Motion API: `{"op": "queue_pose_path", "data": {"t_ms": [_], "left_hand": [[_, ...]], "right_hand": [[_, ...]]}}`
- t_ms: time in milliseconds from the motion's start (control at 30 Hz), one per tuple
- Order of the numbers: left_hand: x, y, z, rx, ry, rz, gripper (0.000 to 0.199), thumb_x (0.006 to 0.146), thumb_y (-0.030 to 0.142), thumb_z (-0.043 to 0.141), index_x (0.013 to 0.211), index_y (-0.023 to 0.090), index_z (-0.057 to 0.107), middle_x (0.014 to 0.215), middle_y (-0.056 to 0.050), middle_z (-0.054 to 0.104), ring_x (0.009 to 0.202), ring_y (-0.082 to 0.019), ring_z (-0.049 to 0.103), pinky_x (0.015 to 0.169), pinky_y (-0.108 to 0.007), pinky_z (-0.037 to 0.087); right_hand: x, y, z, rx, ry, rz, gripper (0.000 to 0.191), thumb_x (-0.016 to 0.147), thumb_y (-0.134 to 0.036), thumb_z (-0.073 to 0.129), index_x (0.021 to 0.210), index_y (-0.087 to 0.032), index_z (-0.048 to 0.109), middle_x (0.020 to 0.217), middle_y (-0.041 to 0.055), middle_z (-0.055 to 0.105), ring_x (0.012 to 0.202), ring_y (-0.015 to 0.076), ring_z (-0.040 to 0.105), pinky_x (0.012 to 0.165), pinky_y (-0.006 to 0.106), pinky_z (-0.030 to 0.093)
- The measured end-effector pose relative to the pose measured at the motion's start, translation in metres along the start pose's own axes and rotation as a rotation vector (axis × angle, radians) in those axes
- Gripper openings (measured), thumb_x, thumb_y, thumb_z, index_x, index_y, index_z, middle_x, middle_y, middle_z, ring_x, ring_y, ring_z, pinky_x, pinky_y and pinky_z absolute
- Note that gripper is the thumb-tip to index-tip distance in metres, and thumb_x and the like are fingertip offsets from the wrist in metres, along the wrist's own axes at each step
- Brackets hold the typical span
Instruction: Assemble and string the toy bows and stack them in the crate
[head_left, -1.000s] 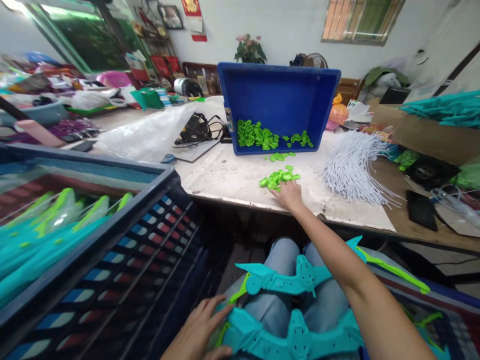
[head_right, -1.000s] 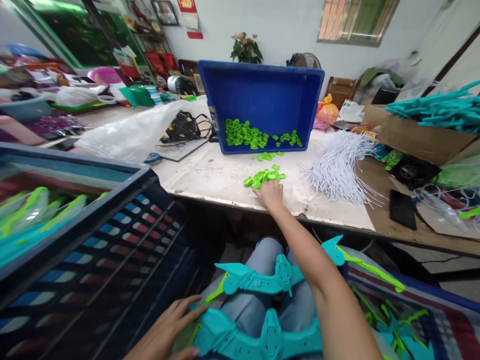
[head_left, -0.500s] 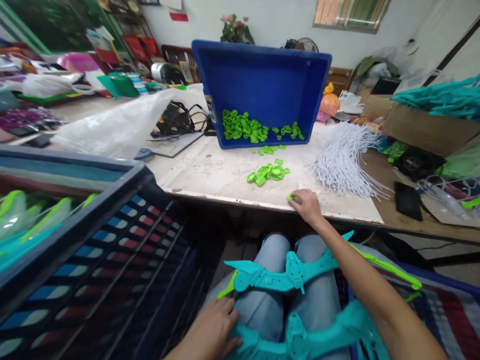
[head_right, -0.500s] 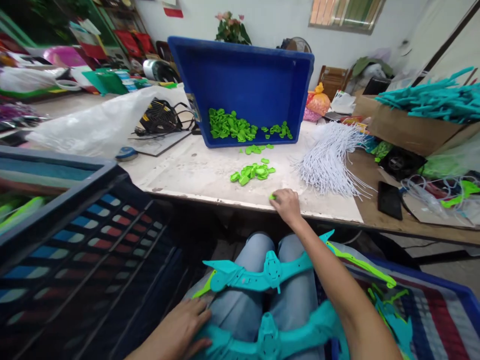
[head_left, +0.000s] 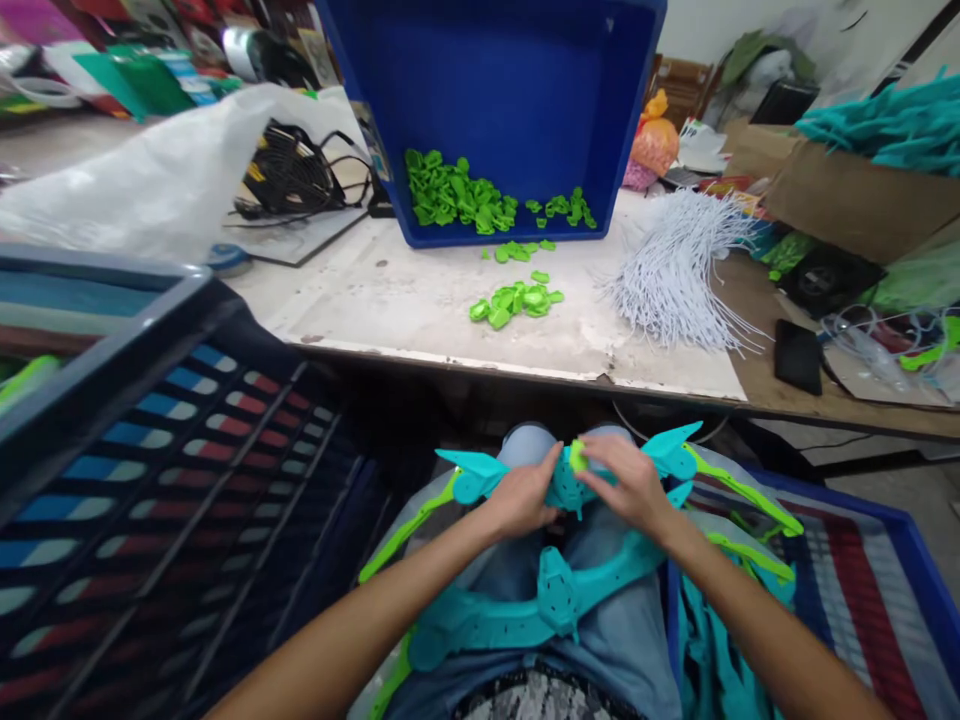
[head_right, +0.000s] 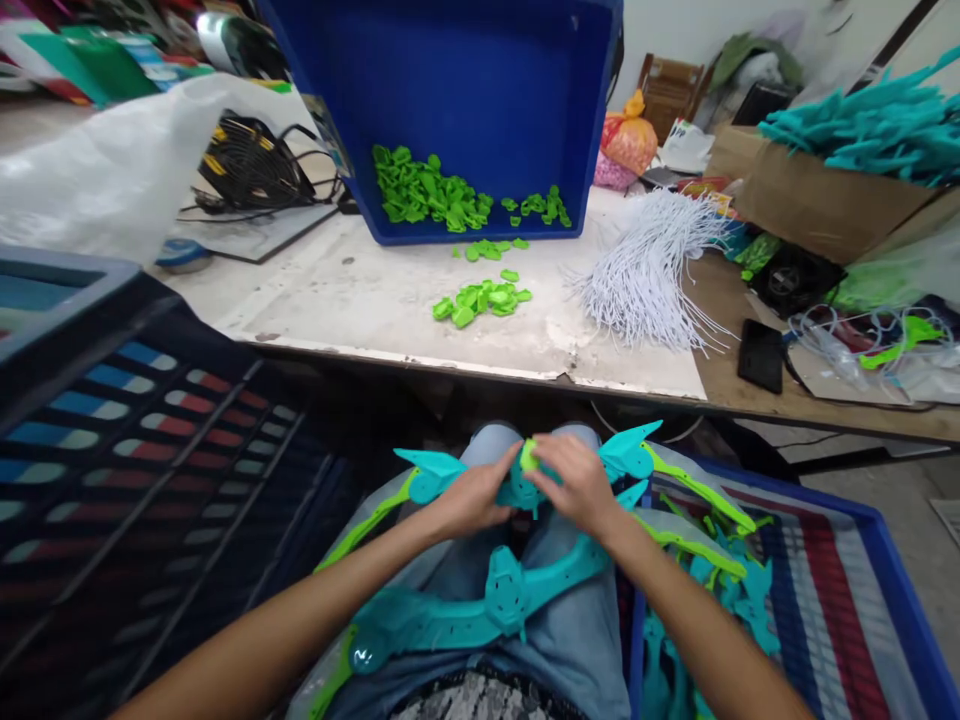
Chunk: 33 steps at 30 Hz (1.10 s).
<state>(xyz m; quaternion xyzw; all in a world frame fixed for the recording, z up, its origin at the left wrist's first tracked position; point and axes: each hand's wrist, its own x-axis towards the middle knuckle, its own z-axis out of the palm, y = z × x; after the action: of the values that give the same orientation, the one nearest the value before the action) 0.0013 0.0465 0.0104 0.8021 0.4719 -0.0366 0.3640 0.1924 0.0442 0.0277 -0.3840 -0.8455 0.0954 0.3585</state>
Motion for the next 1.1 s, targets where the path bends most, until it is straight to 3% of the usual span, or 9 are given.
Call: {"op": "queue_pose_path", "data": {"t_ms": [133,233,300,433,633,800,967,1100], "left_hand": [[0.007,-0.013,-0.012,-0.077,-0.042,0.014,0.101,0.07,0.027,0.066,0.15,0.01,0.007,0.125,-0.018,0.06,0.112,-0.032,0.059,0.088,-0.035,0.045],[0.016,-0.019,-0.019,-0.248,-0.074,0.007,0.102,0.065,0.032,0.069,0.15,0.01,0.016,0.127,-0.017,0.059,0.113,-0.032,0.058,0.091,-0.036,0.044],[0.022,-0.022,-0.021,-0.425,-0.076,0.022,0.095,0.065,0.029,0.068,0.148,0.01,0.024,0.133,-0.016,0.056,0.117,-0.031,0.054,0.096,-0.036,0.042],[0.035,-0.028,-0.02,-0.869,-0.138,-0.069,0.074,0.073,0.023,0.063,0.141,0.012,0.039,0.129,-0.013,0.059,0.115,-0.025,0.057,0.096,-0.035,0.043],[0.044,-0.037,-0.016,-1.271,-0.177,-0.177,0.047,0.07,0.027,0.075,0.115,0.015,0.065,0.098,-0.006,0.072,0.092,-0.019,0.065,0.088,-0.032,0.047],[0.046,-0.039,-0.016,-1.296,-0.187,-0.151,0.046,0.066,0.037,0.08,0.106,0.017,0.068,0.093,-0.004,0.072,0.089,-0.018,0.064,0.081,-0.029,0.047],[0.047,-0.036,-0.013,-1.139,-0.16,-0.109,0.051,0.065,0.042,0.078,0.105,0.015,0.062,0.076,0.001,0.064,0.072,-0.013,0.058,0.066,-0.023,0.042],[0.049,-0.032,-0.005,-1.009,-0.074,-0.077,0.049,0.064,0.044,0.076,0.098,0.017,0.054,0.066,0.006,0.051,0.06,-0.01,0.048,0.053,-0.021,0.033]], "right_hand": [[-0.083,-0.035,-0.007,-0.081,-0.148,0.094,0.02,0.094,-0.031,0.051,0.104,-0.02,0.064,0.104,0.0102,0.071,0.09,0.0224,0.068,0.074,0.035,0.056],[-0.103,-0.048,-0.01,-0.026,-0.21,0.239,0.02,0.094,-0.031,0.051,0.103,-0.021,0.066,0.103,0.0082,0.071,0.088,0.0206,0.069,0.072,0.032,0.058],[-0.095,-0.047,-0.009,-0.006,-0.151,0.256,0.02,0.093,-0.03,0.052,0.106,-0.022,0.065,0.105,0.0082,0.071,0.092,0.0207,0.068,0.077,0.033,0.058],[-0.058,-0.025,0.006,-0.104,-0.028,0.09,0.021,0.092,-0.026,0.055,0.109,-0.018,0.064,0.111,0.0108,0.069,0.1,0.0259,0.063,0.083,0.043,0.054],[-0.03,0.005,0.031,-0.132,-0.102,-0.033,0.018,0.091,-0.028,0.056,0.101,-0.018,0.068,0.108,0.0093,0.071,0.102,0.0274,0.061,0.08,0.043,0.052],[-0.029,0.008,0.033,-0.027,-0.145,0.121,0.016,0.088,-0.028,0.06,0.1,-0.021,0.069,0.117,0.0095,0.067,0.108,0.0261,0.059,0.089,0.044,0.051],[-0.023,0.005,0.033,0.131,-0.203,0.345,0.011,0.082,-0.023,0.066,0.093,-0.022,0.066,0.114,0.0081,0.067,0.104,0.0235,0.061,0.088,0.04,0.05],[-0.011,0.006,0.031,0.14,-0.301,0.604,0.039,0.068,-0.024,0.076,0.102,-0.021,0.059,0.108,0.0072,0.066,0.097,0.023,0.063,0.08,0.035,0.051]]}}
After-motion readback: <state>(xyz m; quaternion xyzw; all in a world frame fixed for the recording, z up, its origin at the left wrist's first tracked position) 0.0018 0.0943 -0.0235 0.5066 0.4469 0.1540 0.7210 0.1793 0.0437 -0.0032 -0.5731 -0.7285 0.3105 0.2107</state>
